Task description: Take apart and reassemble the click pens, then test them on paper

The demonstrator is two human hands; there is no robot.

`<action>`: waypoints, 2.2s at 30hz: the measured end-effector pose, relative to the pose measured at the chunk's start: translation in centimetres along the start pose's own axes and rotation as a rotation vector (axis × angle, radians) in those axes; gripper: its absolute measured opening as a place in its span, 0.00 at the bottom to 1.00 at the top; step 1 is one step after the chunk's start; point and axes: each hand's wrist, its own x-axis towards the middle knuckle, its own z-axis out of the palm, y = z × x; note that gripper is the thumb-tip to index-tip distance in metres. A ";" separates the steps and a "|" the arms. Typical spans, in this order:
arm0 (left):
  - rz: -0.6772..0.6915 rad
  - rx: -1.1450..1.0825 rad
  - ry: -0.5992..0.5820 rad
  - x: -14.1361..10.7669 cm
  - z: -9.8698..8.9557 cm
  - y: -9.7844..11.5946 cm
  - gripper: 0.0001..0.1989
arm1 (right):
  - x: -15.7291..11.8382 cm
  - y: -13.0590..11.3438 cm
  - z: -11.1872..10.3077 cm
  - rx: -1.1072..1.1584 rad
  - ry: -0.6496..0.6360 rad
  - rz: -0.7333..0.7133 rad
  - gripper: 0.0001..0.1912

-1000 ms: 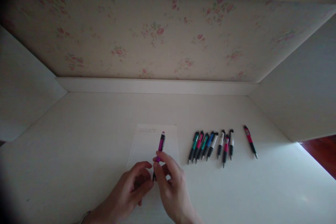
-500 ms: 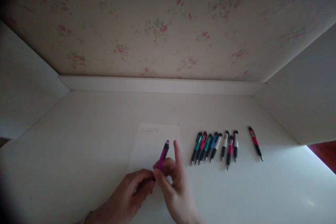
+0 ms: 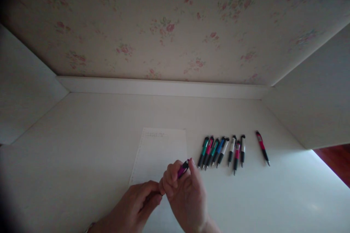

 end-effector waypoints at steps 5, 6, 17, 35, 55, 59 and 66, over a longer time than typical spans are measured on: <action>-0.028 -0.022 0.008 -0.2 0.0 -0.1 0.11 | 0.0 0.1 0.0 -0.034 0.003 -0.035 0.32; -0.030 -0.023 0.008 -0.2 0.1 -0.2 0.11 | 0.0 0.1 0.0 -0.032 0.001 -0.039 0.33; -0.052 -0.031 0.029 0.1 0.0 -0.1 0.11 | -0.3 0.1 0.1 -0.087 -0.083 -0.047 0.27; -0.084 -0.020 0.096 0.1 0.6 -0.1 0.10 | 4.0 -3.9 -1.1 -0.535 0.412 -0.294 0.32; 0.219 0.231 0.178 0.1 1.8 -2.0 0.11 | 13.0 -1.1 -1.3 -1.319 0.455 -0.375 0.09; 0.234 0.239 0.170 0.1 1.8 -2.1 0.11 | 13.2 -1.0 -1.4 -1.358 0.456 -0.381 0.09; 0.275 0.228 0.186 0.1 2.2 -2.6 0.12 | 13.3 -1.0 -1.4 -1.389 0.460 -0.403 0.09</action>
